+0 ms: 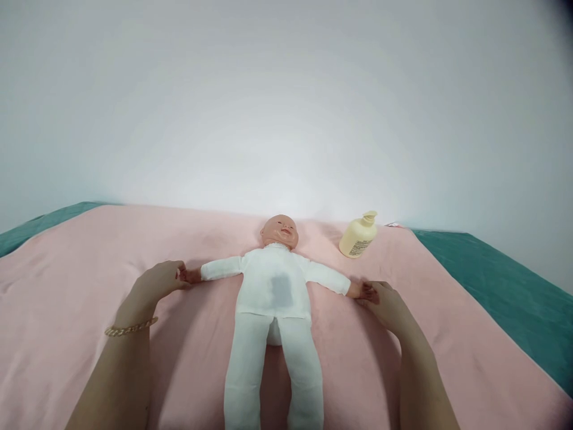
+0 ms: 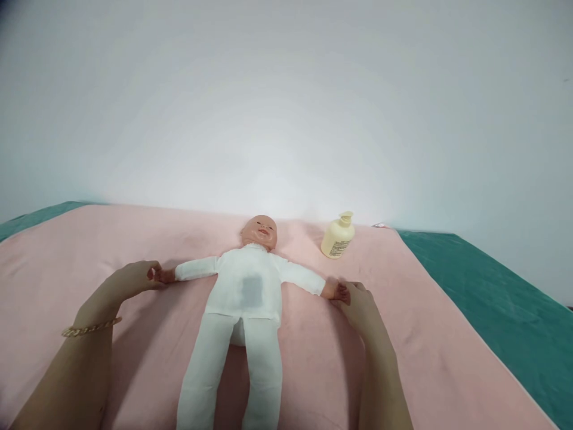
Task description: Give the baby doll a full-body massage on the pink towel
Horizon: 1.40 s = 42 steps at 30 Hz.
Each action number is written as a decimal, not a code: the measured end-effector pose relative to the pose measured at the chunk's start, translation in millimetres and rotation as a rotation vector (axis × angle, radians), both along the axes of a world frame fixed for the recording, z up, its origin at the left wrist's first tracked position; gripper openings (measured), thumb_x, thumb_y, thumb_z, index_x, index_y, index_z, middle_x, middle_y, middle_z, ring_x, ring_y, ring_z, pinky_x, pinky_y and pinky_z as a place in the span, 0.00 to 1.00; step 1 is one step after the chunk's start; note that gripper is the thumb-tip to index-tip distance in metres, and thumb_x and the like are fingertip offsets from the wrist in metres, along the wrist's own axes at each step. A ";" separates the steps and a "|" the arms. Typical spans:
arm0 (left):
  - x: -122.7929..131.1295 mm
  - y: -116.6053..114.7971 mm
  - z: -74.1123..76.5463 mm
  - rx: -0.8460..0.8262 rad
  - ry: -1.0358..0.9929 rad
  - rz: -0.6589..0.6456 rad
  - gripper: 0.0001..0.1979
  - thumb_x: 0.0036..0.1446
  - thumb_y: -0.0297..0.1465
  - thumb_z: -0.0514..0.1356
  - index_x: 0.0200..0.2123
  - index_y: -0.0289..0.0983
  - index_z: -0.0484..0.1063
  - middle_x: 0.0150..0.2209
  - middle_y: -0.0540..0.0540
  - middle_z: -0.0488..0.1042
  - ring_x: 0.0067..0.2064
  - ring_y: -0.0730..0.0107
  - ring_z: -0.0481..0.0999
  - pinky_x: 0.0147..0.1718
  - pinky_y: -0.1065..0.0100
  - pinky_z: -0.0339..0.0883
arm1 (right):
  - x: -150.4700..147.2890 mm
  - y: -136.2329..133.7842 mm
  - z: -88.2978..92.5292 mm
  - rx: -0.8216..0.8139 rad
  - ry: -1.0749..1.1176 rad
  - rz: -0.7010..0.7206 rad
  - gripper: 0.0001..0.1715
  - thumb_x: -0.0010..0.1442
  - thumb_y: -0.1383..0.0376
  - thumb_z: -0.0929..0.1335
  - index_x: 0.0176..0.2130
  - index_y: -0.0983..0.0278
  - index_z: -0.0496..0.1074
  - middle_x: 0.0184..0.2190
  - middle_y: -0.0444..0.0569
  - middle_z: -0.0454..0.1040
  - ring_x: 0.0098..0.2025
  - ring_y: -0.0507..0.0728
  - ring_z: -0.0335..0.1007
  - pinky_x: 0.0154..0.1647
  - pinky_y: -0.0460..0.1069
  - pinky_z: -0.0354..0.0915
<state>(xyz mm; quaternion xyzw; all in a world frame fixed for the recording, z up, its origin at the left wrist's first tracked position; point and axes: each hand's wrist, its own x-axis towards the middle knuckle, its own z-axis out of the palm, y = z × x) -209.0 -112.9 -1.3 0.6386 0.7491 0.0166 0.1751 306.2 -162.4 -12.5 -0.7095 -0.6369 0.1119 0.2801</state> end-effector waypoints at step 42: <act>150.5 -46.9 13.7 1.006 -0.248 -0.973 0.16 0.62 0.29 0.58 0.53 0.40 0.69 0.44 0.45 0.80 0.46 0.68 0.79 0.51 0.61 0.70 | -122.6 -24.6 2.1 0.676 -0.018 0.784 0.22 0.65 0.66 0.65 0.58 0.59 0.66 0.47 0.50 0.77 0.50 0.56 0.72 0.49 0.54 0.72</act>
